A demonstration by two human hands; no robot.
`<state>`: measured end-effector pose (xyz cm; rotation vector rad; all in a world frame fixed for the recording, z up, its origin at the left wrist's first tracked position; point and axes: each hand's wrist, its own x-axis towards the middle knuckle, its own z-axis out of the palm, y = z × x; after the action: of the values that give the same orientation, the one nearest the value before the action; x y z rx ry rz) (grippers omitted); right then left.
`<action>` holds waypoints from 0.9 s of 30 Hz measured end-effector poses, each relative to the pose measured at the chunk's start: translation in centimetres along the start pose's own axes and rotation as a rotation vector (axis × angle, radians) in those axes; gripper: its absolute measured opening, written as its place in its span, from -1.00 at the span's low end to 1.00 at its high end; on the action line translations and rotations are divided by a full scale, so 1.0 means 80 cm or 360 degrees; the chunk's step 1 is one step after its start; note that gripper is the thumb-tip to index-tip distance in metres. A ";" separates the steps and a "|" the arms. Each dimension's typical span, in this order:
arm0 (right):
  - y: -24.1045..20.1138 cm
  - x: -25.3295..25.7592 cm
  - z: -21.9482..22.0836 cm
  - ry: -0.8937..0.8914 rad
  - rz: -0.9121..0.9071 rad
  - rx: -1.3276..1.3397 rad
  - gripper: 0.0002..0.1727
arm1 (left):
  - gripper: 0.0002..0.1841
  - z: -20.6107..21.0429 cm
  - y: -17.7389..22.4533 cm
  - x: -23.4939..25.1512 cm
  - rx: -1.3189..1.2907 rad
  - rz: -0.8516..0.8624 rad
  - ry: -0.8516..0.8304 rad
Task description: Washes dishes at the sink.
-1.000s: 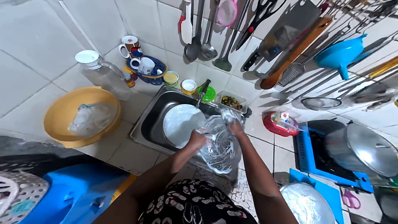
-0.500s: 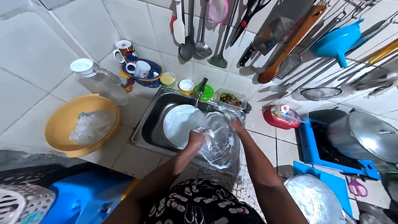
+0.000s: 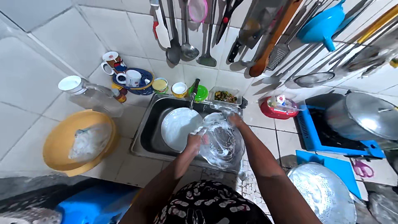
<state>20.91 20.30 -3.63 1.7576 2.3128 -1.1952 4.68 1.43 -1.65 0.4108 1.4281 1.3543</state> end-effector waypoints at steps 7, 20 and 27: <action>-0.114 -0.050 0.017 -0.0150 -0.0326 -0.0618 -0.56 | -0.79 0.003 0.025 0.010 0.0358 -0.0222 -0.0359; -0.049 -0.017 -0.027 0.0029 0.0057 -0.0121 -0.37 | -0.80 -0.029 0.038 0.011 0.0222 -0.0218 -0.0121; -0.158 -0.051 0.004 -0.0058 -0.0484 -0.0699 -0.50 | -0.85 -0.003 0.034 0.017 0.0280 -0.0112 -0.0308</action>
<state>11.89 15.72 4.92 1.2638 2.6259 -0.6511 2.88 3.21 0.07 0.5855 1.3909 1.1049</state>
